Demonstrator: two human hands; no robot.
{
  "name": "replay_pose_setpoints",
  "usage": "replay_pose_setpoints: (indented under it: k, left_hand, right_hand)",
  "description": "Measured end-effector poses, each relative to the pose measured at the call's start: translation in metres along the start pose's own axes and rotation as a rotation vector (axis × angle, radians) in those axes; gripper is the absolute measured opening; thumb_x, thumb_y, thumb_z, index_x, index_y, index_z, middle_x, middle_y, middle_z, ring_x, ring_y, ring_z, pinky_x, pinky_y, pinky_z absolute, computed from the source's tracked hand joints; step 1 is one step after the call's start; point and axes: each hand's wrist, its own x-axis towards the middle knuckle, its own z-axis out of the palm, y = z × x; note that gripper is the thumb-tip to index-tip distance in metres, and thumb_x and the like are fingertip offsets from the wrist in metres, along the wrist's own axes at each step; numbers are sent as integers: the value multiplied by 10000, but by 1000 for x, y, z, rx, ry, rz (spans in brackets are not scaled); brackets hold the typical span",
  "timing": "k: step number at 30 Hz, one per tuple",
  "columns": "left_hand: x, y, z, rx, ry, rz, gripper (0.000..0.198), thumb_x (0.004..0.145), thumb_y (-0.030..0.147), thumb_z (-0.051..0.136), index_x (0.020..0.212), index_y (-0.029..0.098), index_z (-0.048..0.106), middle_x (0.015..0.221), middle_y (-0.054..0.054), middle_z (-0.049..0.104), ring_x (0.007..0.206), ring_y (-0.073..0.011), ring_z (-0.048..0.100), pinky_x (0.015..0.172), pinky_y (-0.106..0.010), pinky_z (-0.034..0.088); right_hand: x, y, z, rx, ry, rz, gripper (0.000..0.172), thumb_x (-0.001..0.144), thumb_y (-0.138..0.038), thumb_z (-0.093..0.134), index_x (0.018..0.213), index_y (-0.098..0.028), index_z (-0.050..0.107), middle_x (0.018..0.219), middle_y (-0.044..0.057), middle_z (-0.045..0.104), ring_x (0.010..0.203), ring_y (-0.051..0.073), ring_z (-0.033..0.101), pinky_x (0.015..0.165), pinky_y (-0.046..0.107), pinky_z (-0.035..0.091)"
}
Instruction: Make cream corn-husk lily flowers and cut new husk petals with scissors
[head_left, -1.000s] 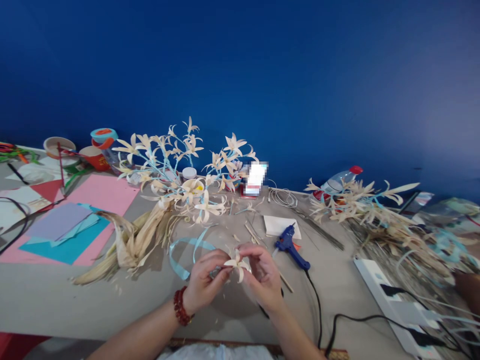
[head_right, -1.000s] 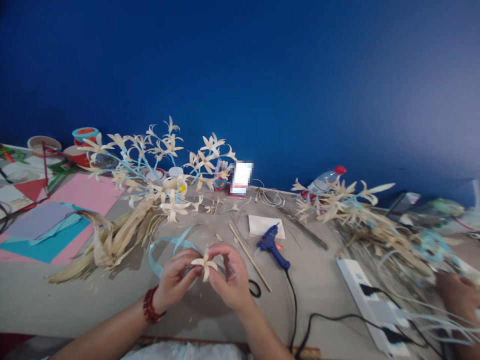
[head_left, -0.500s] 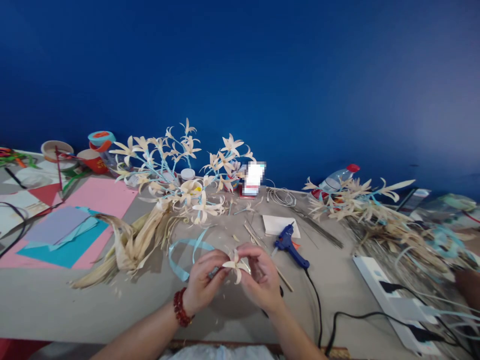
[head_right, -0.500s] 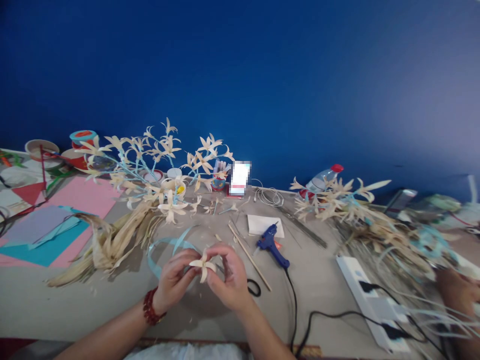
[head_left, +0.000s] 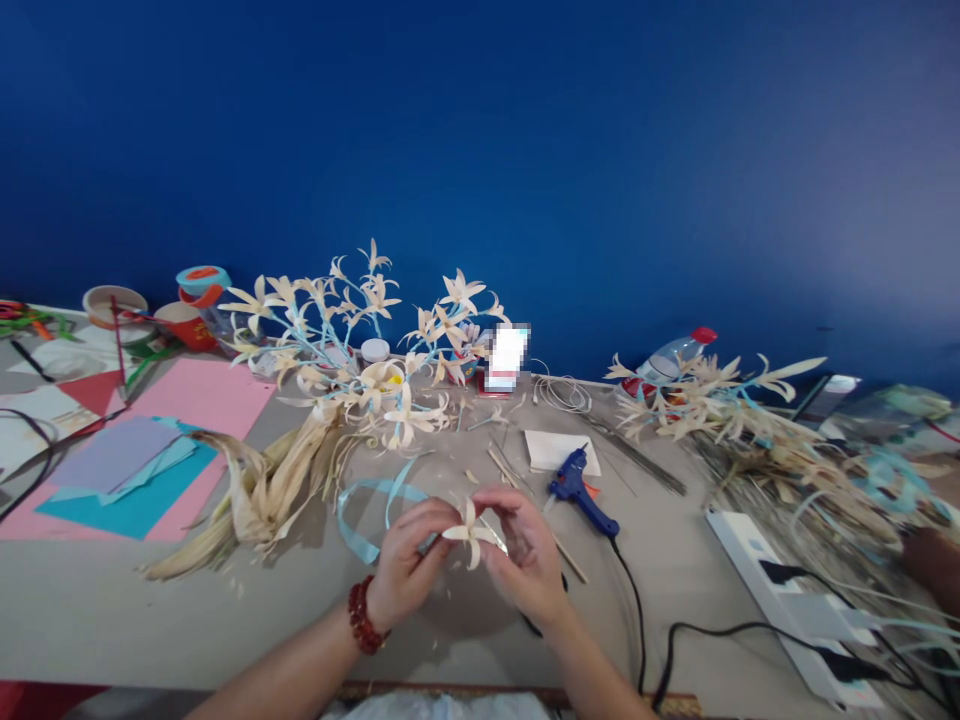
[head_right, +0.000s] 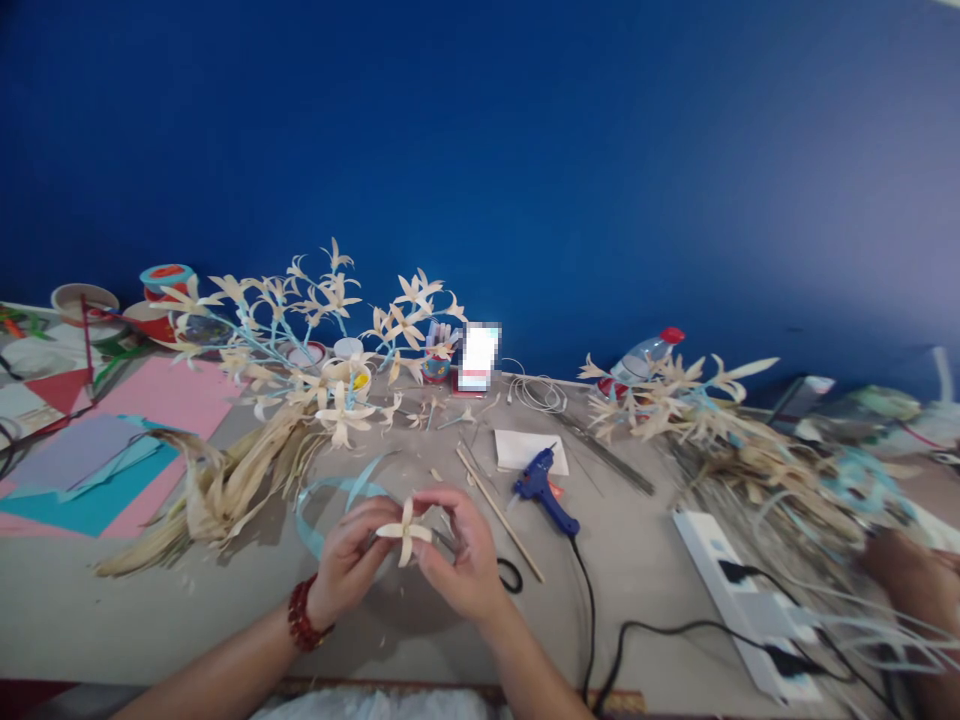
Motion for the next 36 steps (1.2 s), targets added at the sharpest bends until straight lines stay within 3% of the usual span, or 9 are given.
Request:
replay_pose_setpoints:
  k: [10,16,23,30,36]
  left_hand:
    - [2,1,0,-86,-7,-25,152,912,174,488,941,186,637,835,-74,649,796,-195,602,728,-326,470]
    - [-2,-3,2,-136,16,-105,170,924,213,476,891,185,641,840,-71,638,803,-192,591,732,-321,465]
    - [-1,-7,2,-351,85,-240,192,927,290,488,826,173,602,745,-37,590,686,-157,539,653,-299,442]
    - [10,-11,-2,-569,204,-402,172,910,273,530,760,190,520,704,9,521,629,-121,489,589,-263,388]
    - [8,-8,5,-632,178,-492,174,886,276,577,745,181,540,671,17,523,614,-108,495,594,-249,384]
  right_hand:
    - [-12,-1,-18,-39,-82,-14,451,798,-262,626,1240,-266,537,1217,109,526,1025,270,569,968,493,438]
    - [-20,5,-31,-93,34,43,307,881,-254,563,1187,-265,570,1151,84,597,981,235,607,890,404,490]
    - [-19,14,-52,-443,116,134,120,874,-230,568,954,-219,657,909,52,692,832,216,646,755,335,501]
    - [-14,28,-62,-827,-38,112,126,840,-155,564,878,-227,661,855,47,684,788,225,629,704,318,466]
    - [23,33,-45,-1067,-346,160,186,891,-193,521,1052,-182,616,1065,107,644,988,235,566,849,318,427]
